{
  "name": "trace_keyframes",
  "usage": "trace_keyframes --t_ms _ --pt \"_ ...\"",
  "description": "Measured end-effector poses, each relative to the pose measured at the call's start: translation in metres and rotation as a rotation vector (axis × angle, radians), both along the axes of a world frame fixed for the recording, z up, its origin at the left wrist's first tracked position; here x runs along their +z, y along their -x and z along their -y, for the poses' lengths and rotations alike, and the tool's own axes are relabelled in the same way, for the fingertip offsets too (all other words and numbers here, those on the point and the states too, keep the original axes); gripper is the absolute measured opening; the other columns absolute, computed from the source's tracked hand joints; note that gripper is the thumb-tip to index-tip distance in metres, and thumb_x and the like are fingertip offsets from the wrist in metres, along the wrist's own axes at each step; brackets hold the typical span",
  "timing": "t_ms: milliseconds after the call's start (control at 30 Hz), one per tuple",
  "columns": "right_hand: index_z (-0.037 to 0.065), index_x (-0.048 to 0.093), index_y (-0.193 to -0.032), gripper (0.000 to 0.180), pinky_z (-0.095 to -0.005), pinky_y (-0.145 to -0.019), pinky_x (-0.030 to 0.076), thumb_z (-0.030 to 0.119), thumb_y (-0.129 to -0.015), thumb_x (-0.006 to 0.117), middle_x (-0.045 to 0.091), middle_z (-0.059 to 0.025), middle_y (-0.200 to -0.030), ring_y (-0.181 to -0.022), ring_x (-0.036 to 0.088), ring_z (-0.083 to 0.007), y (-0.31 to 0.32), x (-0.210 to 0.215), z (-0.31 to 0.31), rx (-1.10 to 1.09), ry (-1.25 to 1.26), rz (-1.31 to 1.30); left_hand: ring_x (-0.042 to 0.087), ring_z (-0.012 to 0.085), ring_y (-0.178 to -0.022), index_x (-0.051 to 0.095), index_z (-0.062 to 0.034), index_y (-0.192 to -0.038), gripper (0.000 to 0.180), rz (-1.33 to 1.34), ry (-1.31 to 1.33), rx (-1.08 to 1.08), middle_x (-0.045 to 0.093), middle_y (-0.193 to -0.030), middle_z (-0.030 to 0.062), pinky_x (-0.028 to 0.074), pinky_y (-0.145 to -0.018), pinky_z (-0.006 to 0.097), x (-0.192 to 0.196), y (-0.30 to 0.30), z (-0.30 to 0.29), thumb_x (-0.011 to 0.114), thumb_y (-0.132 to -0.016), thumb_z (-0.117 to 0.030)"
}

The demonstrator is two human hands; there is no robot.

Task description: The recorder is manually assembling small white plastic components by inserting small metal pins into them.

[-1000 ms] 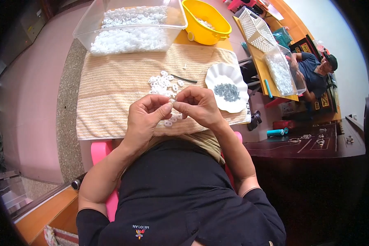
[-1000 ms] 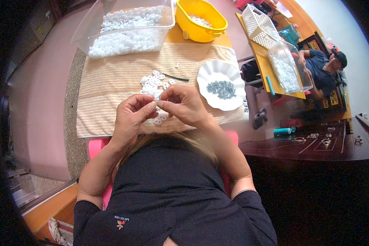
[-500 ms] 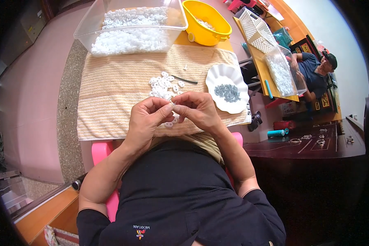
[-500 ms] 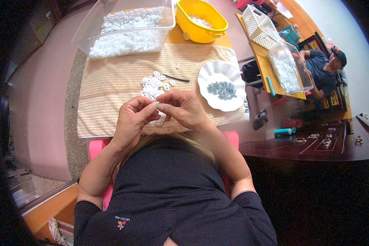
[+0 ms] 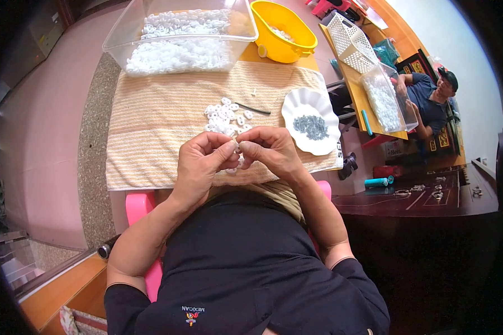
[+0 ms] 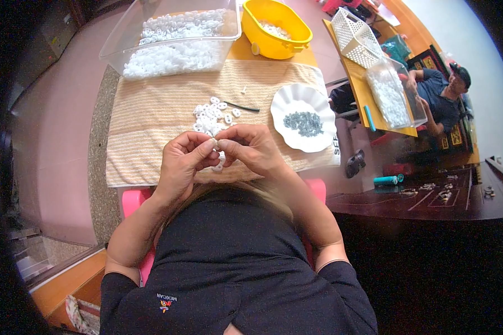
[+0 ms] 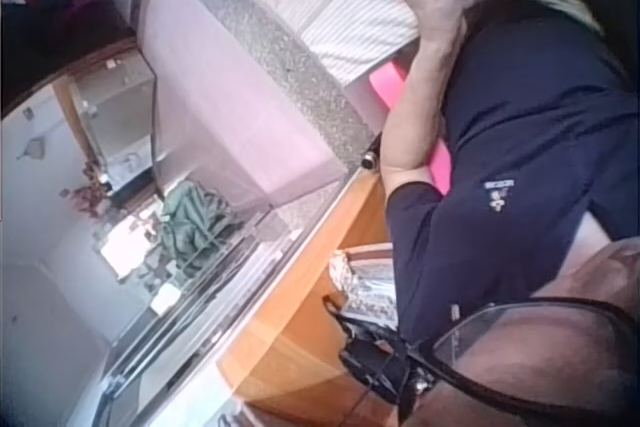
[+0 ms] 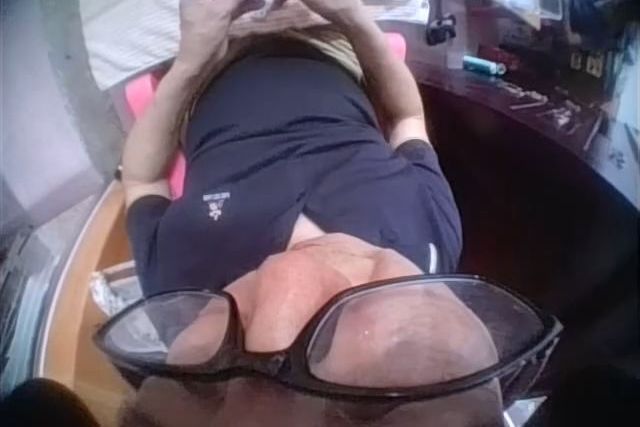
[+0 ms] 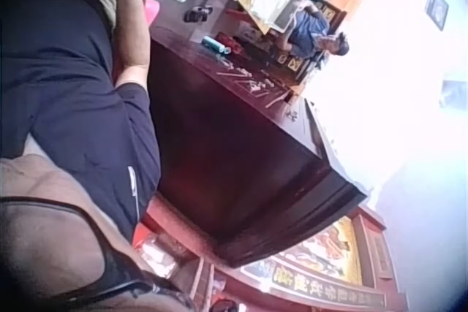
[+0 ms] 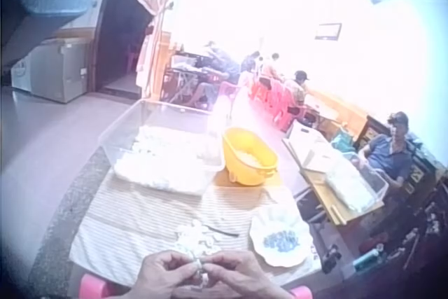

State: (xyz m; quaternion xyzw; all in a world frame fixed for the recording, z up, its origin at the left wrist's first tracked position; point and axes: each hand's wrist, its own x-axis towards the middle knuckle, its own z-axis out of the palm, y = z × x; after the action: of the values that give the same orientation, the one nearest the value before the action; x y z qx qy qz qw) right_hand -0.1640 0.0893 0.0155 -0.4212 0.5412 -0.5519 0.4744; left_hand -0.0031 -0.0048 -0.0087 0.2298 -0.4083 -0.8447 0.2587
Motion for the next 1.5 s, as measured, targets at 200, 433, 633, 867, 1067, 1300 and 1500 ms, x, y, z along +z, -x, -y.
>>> trace_keyframes --t_ms 200,433,633,867,1067,1300,1500 --pt "-0.006 0.063 -0.104 0.018 -0.0263 -0.062 0.057 0.005 -0.089 0.064 0.066 -0.0083 -0.082 -0.067 0.065 -0.0130 0.001 -0.003 0.001 0.002 0.008 0.014 0.066 0.0133 -0.074 0.062 0.0007 -0.097 0.010 -0.007 -0.005 0.014 0.066 -0.085 0.0074 0.059 -0.070 0.026 0.001 -0.001 0.000 0.065 -0.089 -0.006" --pt "-0.006 0.063 -0.102 0.018 -0.0265 -0.061 0.057 0.007 -0.089 0.065 0.066 -0.0080 -0.081 -0.066 0.065 -0.0134 0.004 -0.007 0.000 0.006 0.006 0.034 0.066 0.0131 -0.076 0.063 0.0007 -0.097 0.011 -0.017 -0.016 0.006 0.066 -0.087 0.0076 0.059 -0.071 0.026 0.002 0.000 -0.001 0.065 -0.088 -0.004" --pt "-0.006 0.063 -0.100 0.017 -0.0267 -0.061 0.057 0.008 -0.090 0.065 0.066 -0.0081 -0.081 -0.065 0.064 -0.0137 0.003 -0.008 0.001 -0.008 0.014 0.062 0.066 0.0134 -0.076 0.063 0.0007 -0.098 0.013 -0.013 0.045 -0.003 0.067 -0.087 0.0077 0.058 -0.072 0.027 0.001 0.000 -0.002 0.067 -0.087 -0.004" --pt "-0.006 0.063 -0.099 0.017 -0.0270 -0.061 0.056 0.009 -0.091 0.063 0.065 -0.0076 -0.079 -0.066 0.064 -0.0140 0.003 -0.010 0.000 0.002 -0.003 0.047 0.066 0.0139 -0.077 0.063 0.0015 -0.098 0.013 0.000 -0.014 -0.002 0.066 -0.087 0.0081 0.058 -0.073 0.027 0.001 0.000 -0.001 0.066 -0.087 -0.003" --pt "-0.006 0.063 -0.100 0.017 -0.0271 -0.062 0.056 0.009 -0.092 0.062 0.065 -0.0077 -0.079 -0.066 0.064 -0.0142 0.004 -0.013 -0.001 0.007 -0.004 0.018 0.066 0.0145 -0.077 0.062 0.0022 -0.098 0.012 -0.003 -0.055 -0.013 0.066 -0.087 0.0086 0.058 -0.073 0.027 0.003 -0.001 0.000 0.065 -0.088 -0.003" --pt "-0.007 0.062 -0.101 0.017 -0.0270 -0.063 0.057 0.008 -0.092 0.062 0.065 -0.0082 -0.080 -0.067 0.065 -0.0149 0.006 -0.017 -0.002 0.005 0.000 -0.018 0.066 0.0148 -0.078 0.063 0.0020 -0.099 0.012 -0.002 -0.083 -0.023 0.066 -0.088 0.0086 0.058 -0.074 0.027 0.004 -0.001 0.000 0.064 -0.088 -0.003" --pt "-0.007 0.062 -0.101 0.017 -0.0265 -0.063 0.057 0.007 -0.092 0.062 0.065 -0.0085 -0.081 -0.068 0.065 -0.0147 0.004 -0.018 -0.002 -0.015 0.012 -0.024 0.066 0.0150 -0.078 0.063 0.0023 -0.101 0.014 -0.002 -0.095 -0.038 0.067 -0.088 0.0090 0.058 -0.074 0.027 0.003 -0.002 0.001 0.064 -0.088 -0.004"
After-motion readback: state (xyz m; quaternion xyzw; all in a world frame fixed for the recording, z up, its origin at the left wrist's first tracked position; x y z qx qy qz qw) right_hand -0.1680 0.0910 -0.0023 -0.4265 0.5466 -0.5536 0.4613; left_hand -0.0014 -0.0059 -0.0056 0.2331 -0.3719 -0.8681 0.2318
